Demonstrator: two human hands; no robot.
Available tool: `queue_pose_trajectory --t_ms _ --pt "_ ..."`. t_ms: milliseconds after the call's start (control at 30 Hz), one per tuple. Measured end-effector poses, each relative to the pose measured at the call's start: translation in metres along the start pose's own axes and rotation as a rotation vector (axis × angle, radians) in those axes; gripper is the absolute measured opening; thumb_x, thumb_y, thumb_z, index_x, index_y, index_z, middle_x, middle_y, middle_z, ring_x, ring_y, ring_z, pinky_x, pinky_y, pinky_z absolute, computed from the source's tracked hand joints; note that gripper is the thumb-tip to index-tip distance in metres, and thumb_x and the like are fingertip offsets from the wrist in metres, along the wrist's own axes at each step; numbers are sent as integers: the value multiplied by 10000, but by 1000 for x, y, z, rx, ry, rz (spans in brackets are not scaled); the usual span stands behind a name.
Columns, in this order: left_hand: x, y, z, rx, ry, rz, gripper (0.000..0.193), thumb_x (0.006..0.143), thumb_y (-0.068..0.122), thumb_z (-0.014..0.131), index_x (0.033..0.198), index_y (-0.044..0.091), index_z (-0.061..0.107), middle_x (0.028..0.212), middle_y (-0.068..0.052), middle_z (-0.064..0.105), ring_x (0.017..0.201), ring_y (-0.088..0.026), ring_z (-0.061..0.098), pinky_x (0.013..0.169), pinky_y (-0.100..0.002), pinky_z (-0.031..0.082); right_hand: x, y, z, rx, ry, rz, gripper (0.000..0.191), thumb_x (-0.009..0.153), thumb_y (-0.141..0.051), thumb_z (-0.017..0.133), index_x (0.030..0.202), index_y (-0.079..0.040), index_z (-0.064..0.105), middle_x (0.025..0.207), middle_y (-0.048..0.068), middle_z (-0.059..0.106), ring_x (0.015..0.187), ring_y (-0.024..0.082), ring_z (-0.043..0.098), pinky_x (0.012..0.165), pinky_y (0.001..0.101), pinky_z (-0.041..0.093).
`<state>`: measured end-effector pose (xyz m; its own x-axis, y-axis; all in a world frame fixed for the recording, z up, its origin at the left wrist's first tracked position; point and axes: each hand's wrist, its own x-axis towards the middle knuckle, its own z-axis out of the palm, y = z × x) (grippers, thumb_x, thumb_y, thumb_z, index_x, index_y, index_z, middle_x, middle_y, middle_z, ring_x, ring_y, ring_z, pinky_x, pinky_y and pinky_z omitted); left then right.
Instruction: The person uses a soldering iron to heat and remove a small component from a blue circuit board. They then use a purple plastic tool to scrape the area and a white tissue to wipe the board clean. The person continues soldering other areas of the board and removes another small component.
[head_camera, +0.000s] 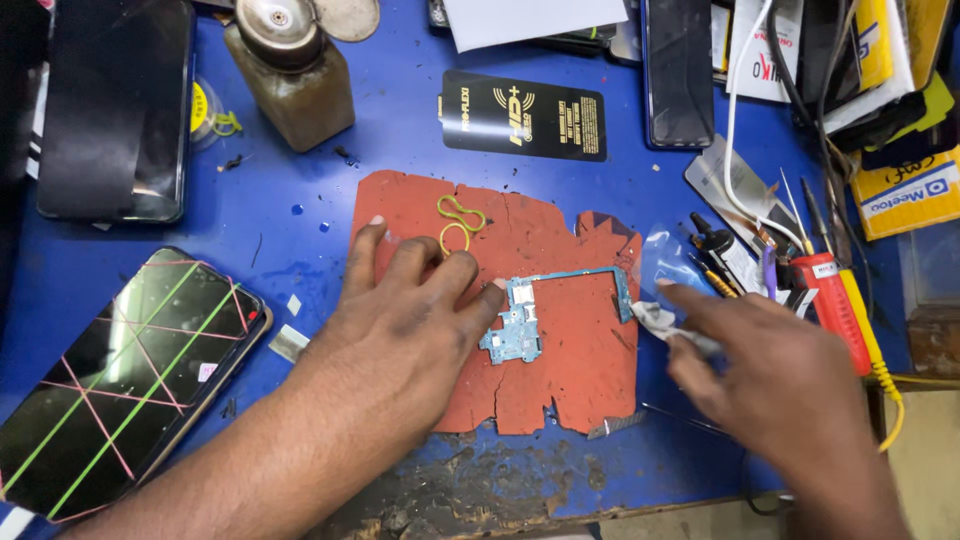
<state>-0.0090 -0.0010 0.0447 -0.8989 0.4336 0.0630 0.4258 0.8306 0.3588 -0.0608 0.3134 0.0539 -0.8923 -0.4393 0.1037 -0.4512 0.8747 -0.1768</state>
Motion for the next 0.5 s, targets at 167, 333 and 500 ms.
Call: queue_pose_trajectory --t_ms 167,333,500 --pt "0 1 2 29 8 16 611 696 56 631 1307 49 636 1145 -120 564 1158 -364 521 1091 -739 285 43 73 -21 -77 302 -169 51 1137 1 696 1168 -23 663 1084 125 697 937 197 704 815 301 570" --pt "0 -1 4 26 67 18 567 740 86 615 1305 61 644 1160 -122 569 1176 -370 518 1032 -713 308 155 175 -17 -243 376 -262 186 1144 148 513 1270 42 599 971 139 574 767 207 616 670 301 517" --pt "-2 -4 6 22 27 23 592 730 84 632 1322 59 634 1157 -123 569 1164 -364 520 1064 -720 292 217 195 -12 -257 362 -127 180 1258 -24 441 1202 -21 612 869 139 649 682 195 652 568 334 507"
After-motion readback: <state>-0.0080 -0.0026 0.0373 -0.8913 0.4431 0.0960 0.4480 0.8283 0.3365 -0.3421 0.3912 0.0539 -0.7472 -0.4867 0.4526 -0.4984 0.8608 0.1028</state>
